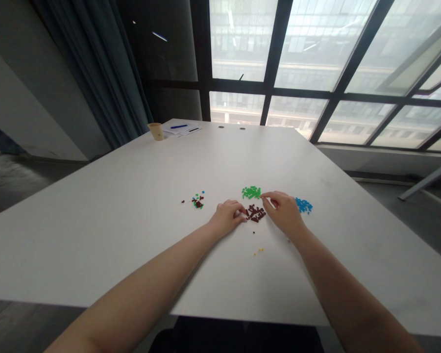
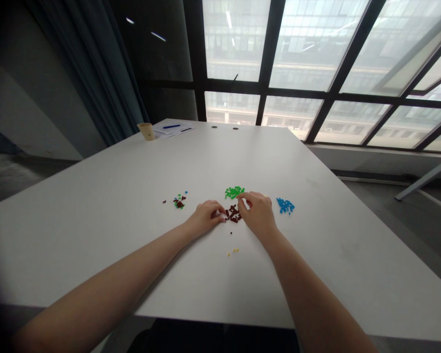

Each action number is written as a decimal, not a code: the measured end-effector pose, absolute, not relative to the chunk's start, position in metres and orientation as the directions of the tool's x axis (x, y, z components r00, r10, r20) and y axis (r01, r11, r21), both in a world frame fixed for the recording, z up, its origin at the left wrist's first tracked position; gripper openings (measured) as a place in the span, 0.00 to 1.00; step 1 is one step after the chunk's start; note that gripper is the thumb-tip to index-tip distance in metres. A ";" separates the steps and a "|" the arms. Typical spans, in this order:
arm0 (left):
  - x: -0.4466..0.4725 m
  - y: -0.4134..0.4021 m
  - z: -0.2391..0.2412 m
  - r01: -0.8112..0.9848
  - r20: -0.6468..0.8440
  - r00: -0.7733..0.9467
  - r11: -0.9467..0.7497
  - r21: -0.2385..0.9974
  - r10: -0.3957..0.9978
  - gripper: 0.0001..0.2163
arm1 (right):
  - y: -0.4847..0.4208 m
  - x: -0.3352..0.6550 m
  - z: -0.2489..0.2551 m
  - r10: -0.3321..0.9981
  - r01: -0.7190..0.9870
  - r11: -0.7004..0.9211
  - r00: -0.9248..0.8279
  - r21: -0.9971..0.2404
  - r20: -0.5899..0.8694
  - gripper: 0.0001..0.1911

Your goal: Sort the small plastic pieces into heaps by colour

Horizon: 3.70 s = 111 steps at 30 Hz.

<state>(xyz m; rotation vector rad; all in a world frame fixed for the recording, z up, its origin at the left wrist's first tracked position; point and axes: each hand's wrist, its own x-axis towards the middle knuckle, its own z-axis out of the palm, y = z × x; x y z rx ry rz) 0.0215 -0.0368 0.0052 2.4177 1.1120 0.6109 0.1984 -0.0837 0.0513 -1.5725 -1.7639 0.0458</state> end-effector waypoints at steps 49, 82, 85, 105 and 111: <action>0.014 -0.052 0.038 0.279 0.369 0.449 -0.520 0.807 0.814 0.06 | -0.088 0.181 0.043 0.836 0.780 0.439 -0.173 -0.445 0.521 0.07; 0.006 -0.037 0.022 0.450 0.382 0.460 -0.582 0.677 0.801 0.08 | -0.066 0.308 0.046 0.839 0.831 -0.540 0.544 -0.133 -0.008 0.05; 0.005 -0.036 0.021 0.447 0.397 0.445 -0.584 0.678 0.802 0.08 | -0.065 0.306 0.042 0.867 0.862 -0.494 0.497 -0.116 0.005 0.03; 0.003 -0.027 0.016 0.450 0.445 0.349 -0.564 0.692 0.825 0.07 | -0.068 0.292 0.051 0.858 0.861 -0.505 0.494 -0.056 -0.139 0.15; 0.004 -0.028 0.016 0.448 0.439 0.353 -0.562 0.696 0.826 0.07 | -0.067 0.294 0.052 0.832 0.841 -0.538 0.520 -0.056 -0.193 0.16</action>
